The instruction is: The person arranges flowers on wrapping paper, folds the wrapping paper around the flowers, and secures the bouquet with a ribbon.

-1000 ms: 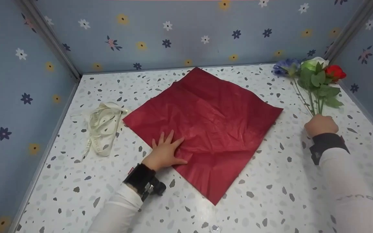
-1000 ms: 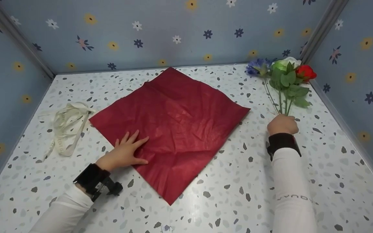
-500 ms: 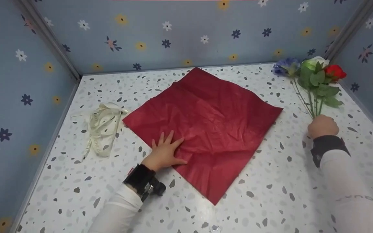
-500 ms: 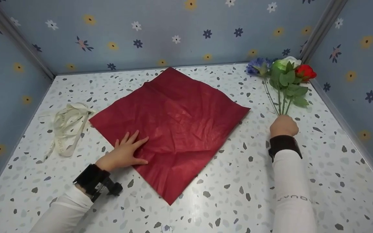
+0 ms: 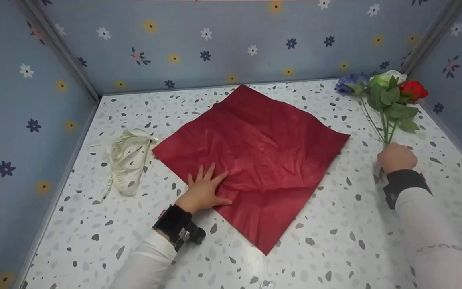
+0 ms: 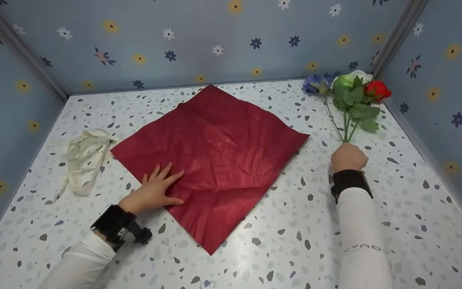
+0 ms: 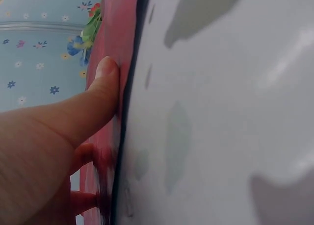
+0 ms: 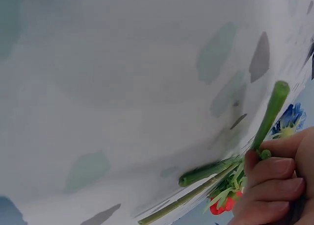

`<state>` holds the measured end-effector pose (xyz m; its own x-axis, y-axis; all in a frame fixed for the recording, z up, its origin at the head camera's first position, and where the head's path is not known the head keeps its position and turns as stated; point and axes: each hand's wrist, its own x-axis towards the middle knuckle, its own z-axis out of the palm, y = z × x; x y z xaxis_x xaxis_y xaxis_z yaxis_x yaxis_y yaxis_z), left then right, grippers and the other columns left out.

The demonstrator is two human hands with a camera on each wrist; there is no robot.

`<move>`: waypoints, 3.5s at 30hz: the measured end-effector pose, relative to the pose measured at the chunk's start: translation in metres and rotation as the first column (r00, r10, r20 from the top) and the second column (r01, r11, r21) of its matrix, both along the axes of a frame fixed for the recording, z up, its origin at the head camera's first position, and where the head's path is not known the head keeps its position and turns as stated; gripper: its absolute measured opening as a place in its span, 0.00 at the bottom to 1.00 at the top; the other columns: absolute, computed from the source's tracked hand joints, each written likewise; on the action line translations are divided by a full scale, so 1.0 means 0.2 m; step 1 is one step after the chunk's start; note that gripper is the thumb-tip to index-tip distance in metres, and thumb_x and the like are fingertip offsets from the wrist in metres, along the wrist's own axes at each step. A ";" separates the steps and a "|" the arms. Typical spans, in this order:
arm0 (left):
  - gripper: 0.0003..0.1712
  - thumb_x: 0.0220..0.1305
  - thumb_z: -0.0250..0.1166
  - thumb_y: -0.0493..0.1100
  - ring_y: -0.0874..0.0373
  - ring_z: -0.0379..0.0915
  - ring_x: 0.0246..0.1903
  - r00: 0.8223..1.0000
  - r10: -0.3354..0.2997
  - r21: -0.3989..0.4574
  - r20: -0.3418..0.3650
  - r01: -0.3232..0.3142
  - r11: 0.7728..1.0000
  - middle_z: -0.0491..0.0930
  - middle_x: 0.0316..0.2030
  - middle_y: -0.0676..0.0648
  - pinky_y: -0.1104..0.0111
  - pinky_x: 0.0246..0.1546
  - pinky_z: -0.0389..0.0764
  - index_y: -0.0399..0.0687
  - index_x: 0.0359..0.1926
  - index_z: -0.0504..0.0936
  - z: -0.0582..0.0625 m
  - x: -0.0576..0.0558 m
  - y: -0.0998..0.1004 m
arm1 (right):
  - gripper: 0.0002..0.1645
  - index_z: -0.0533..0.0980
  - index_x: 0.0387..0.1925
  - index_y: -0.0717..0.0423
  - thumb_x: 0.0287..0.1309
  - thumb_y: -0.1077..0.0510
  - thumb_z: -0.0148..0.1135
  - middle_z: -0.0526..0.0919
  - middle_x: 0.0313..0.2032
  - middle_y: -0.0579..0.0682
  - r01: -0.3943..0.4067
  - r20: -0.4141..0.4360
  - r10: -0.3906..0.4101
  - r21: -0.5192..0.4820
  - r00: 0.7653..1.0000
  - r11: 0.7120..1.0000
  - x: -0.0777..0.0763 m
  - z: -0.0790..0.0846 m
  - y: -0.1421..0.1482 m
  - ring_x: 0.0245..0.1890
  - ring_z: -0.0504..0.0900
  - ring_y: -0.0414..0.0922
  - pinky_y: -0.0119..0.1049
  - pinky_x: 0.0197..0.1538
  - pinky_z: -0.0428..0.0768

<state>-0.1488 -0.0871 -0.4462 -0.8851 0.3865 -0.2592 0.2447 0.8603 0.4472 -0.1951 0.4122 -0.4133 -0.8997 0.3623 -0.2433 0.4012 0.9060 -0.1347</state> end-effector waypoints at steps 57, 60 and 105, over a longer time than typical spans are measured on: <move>0.50 0.51 0.70 0.61 0.32 0.26 0.71 1.000 -0.003 0.005 0.005 0.003 1.000 0.40 0.74 0.36 0.32 0.63 0.34 0.57 0.72 0.58 0.00 0.00 0.00 | 0.19 0.79 0.25 0.67 0.64 0.55 0.54 0.83 0.27 0.65 -0.338 -0.620 0.204 -0.106 0.757 0.935 -0.20 0.14 -0.99 0.31 0.82 0.63 0.55 0.35 0.76; 0.51 0.51 0.69 0.62 0.32 0.25 0.71 1.000 -0.004 0.000 0.010 0.004 1.000 0.40 0.74 0.37 0.33 0.63 0.33 0.57 0.72 0.57 0.00 -0.01 0.00 | 0.19 0.79 0.25 0.65 0.64 0.54 0.54 0.83 0.26 0.63 -0.345 -0.583 0.203 -0.142 0.786 0.928 -0.19 0.13 -1.06 0.30 0.82 0.60 0.53 0.35 0.77; 0.50 0.51 0.69 0.61 0.32 0.25 0.71 1.000 0.003 0.006 0.022 -0.003 1.000 0.39 0.74 0.37 0.33 0.63 0.33 0.58 0.72 0.57 0.01 0.00 0.00 | 0.24 0.61 0.08 0.49 0.58 0.54 0.56 0.57 0.11 0.42 -0.465 -0.205 0.424 -0.228 0.882 0.856 -0.06 -0.05 -1.35 0.14 0.59 0.41 0.33 0.20 0.59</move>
